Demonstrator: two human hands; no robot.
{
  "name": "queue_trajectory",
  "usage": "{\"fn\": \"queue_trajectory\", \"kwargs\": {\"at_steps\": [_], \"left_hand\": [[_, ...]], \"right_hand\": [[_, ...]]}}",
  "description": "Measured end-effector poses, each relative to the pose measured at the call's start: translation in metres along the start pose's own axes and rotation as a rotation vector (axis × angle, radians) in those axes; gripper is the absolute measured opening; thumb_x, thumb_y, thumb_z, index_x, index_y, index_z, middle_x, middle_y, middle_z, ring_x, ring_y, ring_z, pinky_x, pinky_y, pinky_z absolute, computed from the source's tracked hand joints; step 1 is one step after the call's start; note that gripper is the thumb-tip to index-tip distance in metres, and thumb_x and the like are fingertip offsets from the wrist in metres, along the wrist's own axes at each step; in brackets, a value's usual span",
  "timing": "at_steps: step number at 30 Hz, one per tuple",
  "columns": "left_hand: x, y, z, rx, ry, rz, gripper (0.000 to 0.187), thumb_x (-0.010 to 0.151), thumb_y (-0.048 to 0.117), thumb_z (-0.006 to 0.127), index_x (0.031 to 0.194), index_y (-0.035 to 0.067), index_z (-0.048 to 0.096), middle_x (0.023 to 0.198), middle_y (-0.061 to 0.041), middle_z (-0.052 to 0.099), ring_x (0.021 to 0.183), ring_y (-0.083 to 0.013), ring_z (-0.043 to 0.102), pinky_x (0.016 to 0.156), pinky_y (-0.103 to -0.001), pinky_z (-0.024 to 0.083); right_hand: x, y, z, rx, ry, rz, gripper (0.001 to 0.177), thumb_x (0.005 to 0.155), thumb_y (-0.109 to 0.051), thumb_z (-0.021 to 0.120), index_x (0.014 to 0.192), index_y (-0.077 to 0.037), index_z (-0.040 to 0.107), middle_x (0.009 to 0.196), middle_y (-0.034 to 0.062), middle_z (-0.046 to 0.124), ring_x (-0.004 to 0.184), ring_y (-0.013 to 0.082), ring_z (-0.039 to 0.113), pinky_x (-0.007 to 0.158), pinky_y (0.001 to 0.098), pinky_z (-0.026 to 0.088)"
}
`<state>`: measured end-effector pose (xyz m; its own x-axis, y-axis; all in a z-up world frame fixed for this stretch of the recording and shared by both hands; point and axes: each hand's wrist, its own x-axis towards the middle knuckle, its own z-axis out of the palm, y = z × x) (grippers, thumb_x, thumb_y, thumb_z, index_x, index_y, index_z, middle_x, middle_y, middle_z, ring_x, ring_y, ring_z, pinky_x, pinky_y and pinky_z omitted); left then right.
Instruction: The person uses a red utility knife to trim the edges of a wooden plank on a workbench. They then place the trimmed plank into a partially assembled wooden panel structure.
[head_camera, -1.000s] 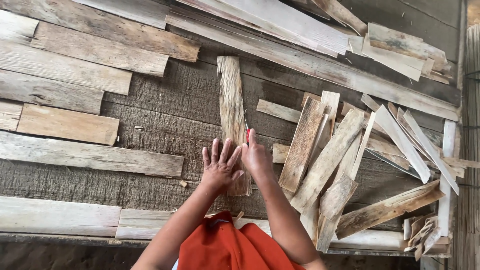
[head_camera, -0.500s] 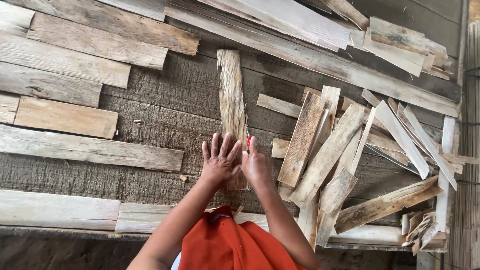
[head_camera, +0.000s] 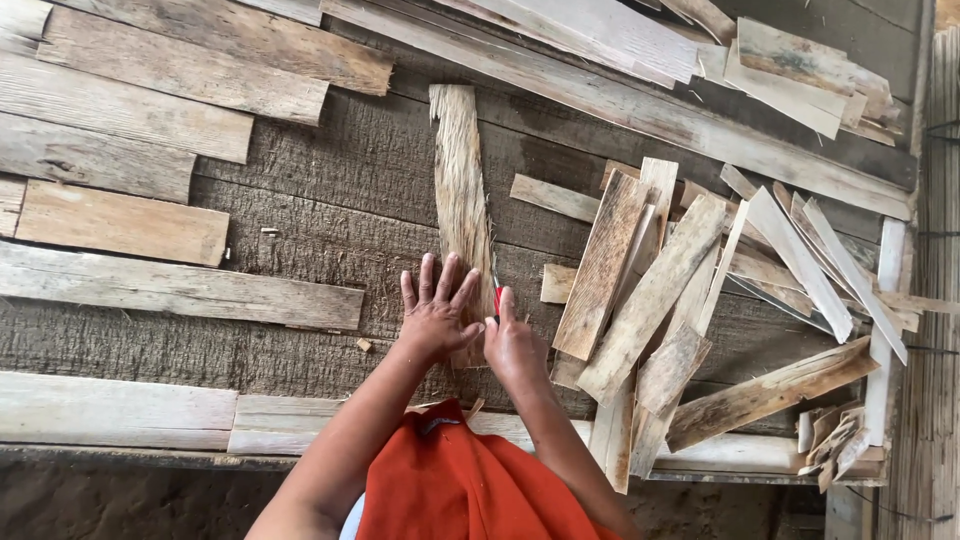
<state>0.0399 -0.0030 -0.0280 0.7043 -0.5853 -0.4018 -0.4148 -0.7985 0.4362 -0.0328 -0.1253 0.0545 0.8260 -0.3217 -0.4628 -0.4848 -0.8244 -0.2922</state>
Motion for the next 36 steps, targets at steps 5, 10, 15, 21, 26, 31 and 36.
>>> {"fn": "queue_trajectory", "kwargs": {"at_steps": [5, 10, 15, 21, 26, 31, 36], "left_hand": [[-0.001, 0.001, -0.003, 0.005, 0.000, 0.000, 0.095, 0.085, 0.069, 0.055, 0.164, 0.036, 0.012, 0.173, -0.005, -0.006, 0.155, -0.0439, -0.013, 0.119, -0.070, -0.003], [-0.003, 0.002, -0.006, 0.018, -0.025, -0.012, 0.096, 0.085, 0.070, 0.053, 0.164, 0.037, 0.011, 0.173, -0.005, -0.007, 0.155, -0.0433, -0.013, 0.120, -0.069, -0.004], [-0.003, 0.004, -0.007, 0.018, -0.042, -0.019, 0.096, 0.084, 0.072, 0.051, 0.164, 0.037, 0.010, 0.173, -0.005, -0.009, 0.155, -0.0433, -0.014, 0.119, -0.070, -0.006], [-0.006, 0.005, -0.013, 0.004, -0.042, -0.010, 0.100, 0.083, 0.074, 0.055, 0.164, 0.037, 0.010, 0.173, -0.005, -0.009, 0.155, -0.0435, -0.014, 0.119, -0.069, -0.006], [-0.009, 0.005, -0.016, -0.006, -0.052, -0.006, 0.106, 0.079, 0.075, 0.059, 0.164, 0.036, 0.009, 0.172, -0.005, -0.009, 0.154, -0.0437, -0.015, 0.119, -0.070, -0.007], [-0.014, 0.005, -0.024, -0.049, -0.069, 0.002, 0.114, 0.074, 0.071, 0.067, 0.165, 0.035, 0.009, 0.172, -0.006, -0.010, 0.154, -0.0436, -0.015, 0.120, -0.068, -0.007], [-0.017, 0.006, -0.027, -0.066, -0.073, -0.005, 0.119, 0.069, 0.069, 0.072, 0.164, 0.035, 0.010, 0.173, -0.006, -0.008, 0.155, -0.0437, -0.014, 0.120, -0.068, -0.007]], "right_hand": [[-0.012, 0.001, 0.000, 0.008, -0.037, 0.013, 0.059, 0.105, -0.022, 0.048, 0.157, 0.000, 0.029, 0.064, 0.0133, 0.065, 0.052, 0.0253, 0.064, 0.047, 0.0351, 0.051], [-0.020, 0.004, 0.005, -0.021, -0.029, 0.056, 0.058, 0.105, -0.022, 0.048, 0.158, -0.004, 0.031, 0.068, 0.0163, 0.068, 0.054, 0.0239, 0.067, 0.052, 0.0335, 0.058], [-0.028, 0.007, 0.007, -0.079, -0.102, 0.073, 0.063, 0.106, -0.033, 0.043, 0.160, -0.007, 0.024, 0.088, 0.0271, 0.071, 0.083, 0.0409, 0.075, 0.072, 0.0507, 0.059], [-0.032, 0.010, -0.001, -0.029, -0.121, 0.105, 0.060, 0.105, -0.032, 0.042, 0.160, -0.013, 0.027, 0.096, 0.0272, 0.072, 0.086, 0.0393, 0.075, 0.075, 0.0472, 0.060], [-0.024, 0.025, -0.006, 0.105, -0.176, 0.134, 0.061, 0.104, -0.036, 0.044, 0.160, -0.020, 0.025, 0.109, 0.0299, 0.071, 0.099, 0.0457, 0.071, 0.084, 0.0542, 0.055], [-0.037, 0.010, -0.030, 0.110, -0.096, 0.174, 0.062, 0.105, -0.032, 0.044, 0.162, -0.028, 0.020, 0.107, 0.0287, 0.071, 0.093, 0.0430, 0.073, 0.079, 0.0476, 0.059], [-0.031, 0.012, -0.019, -0.006, -0.061, 0.102, 0.064, 0.105, -0.033, 0.045, 0.163, -0.029, 0.019, 0.106, 0.0263, 0.072, 0.092, 0.0407, 0.074, 0.077, 0.0481, 0.060]]}}
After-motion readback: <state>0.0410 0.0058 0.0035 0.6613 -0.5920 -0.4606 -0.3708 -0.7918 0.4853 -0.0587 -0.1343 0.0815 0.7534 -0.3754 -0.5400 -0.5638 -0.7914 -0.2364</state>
